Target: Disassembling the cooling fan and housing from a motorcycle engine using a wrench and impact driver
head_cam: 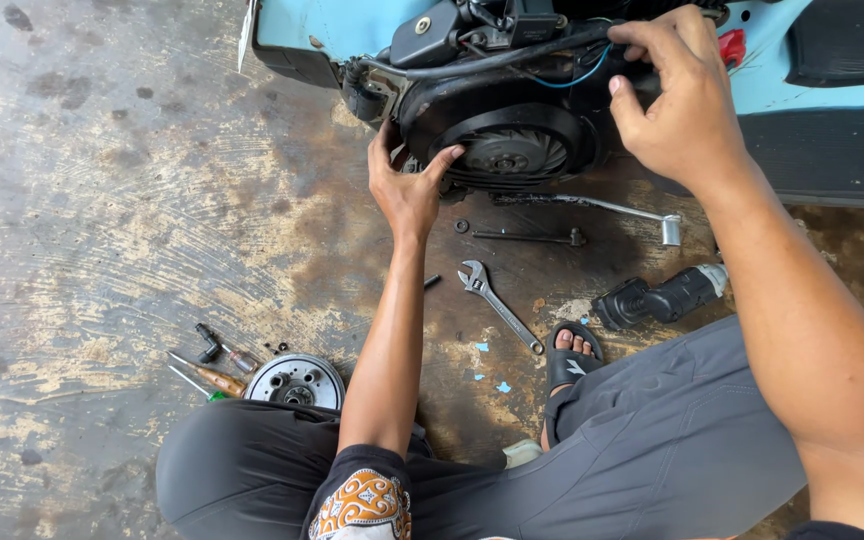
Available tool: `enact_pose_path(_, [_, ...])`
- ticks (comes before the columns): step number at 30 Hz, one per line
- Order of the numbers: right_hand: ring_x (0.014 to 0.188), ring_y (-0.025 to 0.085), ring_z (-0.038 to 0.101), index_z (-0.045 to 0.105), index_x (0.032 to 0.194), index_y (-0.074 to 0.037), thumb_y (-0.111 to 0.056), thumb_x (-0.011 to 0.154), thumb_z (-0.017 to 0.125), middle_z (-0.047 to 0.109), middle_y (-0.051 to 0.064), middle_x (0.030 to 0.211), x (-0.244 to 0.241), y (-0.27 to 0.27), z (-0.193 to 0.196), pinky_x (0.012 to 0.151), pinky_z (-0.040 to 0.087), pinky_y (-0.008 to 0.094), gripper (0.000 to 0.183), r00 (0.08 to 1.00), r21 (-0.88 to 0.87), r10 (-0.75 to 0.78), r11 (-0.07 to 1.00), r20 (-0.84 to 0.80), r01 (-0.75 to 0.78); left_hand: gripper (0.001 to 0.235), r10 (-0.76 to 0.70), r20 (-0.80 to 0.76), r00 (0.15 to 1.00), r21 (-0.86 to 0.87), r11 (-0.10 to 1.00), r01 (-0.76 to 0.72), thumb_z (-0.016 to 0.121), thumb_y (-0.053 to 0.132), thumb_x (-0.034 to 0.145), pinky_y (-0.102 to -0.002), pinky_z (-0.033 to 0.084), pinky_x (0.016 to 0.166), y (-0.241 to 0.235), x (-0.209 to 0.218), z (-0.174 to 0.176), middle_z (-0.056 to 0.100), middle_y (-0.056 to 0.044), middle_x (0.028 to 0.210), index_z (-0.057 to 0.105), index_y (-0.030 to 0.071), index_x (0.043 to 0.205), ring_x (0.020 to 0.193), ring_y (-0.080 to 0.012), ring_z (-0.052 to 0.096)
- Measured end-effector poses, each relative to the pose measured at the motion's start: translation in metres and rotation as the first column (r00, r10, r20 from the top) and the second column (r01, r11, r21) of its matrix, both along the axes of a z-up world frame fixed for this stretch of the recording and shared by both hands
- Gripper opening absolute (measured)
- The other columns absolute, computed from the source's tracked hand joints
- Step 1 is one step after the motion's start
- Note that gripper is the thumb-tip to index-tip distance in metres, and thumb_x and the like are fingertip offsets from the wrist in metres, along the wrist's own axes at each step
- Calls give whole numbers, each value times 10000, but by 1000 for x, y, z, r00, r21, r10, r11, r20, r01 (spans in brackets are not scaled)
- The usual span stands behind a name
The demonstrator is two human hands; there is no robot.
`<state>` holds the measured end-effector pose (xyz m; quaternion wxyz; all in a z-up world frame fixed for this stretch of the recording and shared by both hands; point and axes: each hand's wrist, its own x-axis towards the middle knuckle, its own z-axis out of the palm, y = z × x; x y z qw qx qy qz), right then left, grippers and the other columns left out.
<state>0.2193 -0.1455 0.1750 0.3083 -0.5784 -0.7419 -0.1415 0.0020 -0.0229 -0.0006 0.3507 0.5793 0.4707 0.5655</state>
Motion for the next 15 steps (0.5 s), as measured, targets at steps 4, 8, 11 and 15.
enact_pose_path(4, [1046, 332, 551, 658, 1302, 120, 184, 900, 696, 551, 208, 1142, 4, -1, 2, 918, 470, 420, 409, 1000, 6, -14, 1000, 26, 14, 940, 17, -8, 1000, 21, 1000, -17, 981, 378, 611, -404, 580, 981, 3, 2, 0, 696, -190, 1222, 563, -54, 1335, 1094, -297, 707])
enact_pose_path(8, [1004, 319, 609, 637, 1289, 158, 221, 913, 674, 542, 225, 1159, 19, -4, 1, 896, 518, 411, 383, 999, -15, -5, 1000, -43, 5, 951, 34, -36, 999, 37, 999, -32, 974, 413, 608, -420, 581, 999, 6, 4, -4, 699, -192, 1226, 569, -53, 1332, 1114, -302, 706])
enact_pose_path(11, [744, 252, 588, 641, 1121, 157, 220, 957, 695, 643, 201, 953, 46, -11, -17, 656, 486, 344, 184, 992, 52, -126, 991, -14, 127, 924, 30, -43, 999, 83, 996, -27, 976, 400, 624, -400, 597, 969, 5, 3, -4, 700, -185, 1215, 575, -58, 1320, 1081, -295, 718])
enact_pose_path(15, [546, 195, 663, 682, 996, 51, 60, 990, 683, 683, 106, 707, 51, -26, -38, 500, 508, 278, 10, 897, -201, -428, 893, -110, 402, 928, 5, -22, 1000, 82, 997, -3, 975, 398, 634, -409, 617, 956, 6, 4, -7, 703, -199, 1196, 561, -58, 1329, 1065, -298, 726])
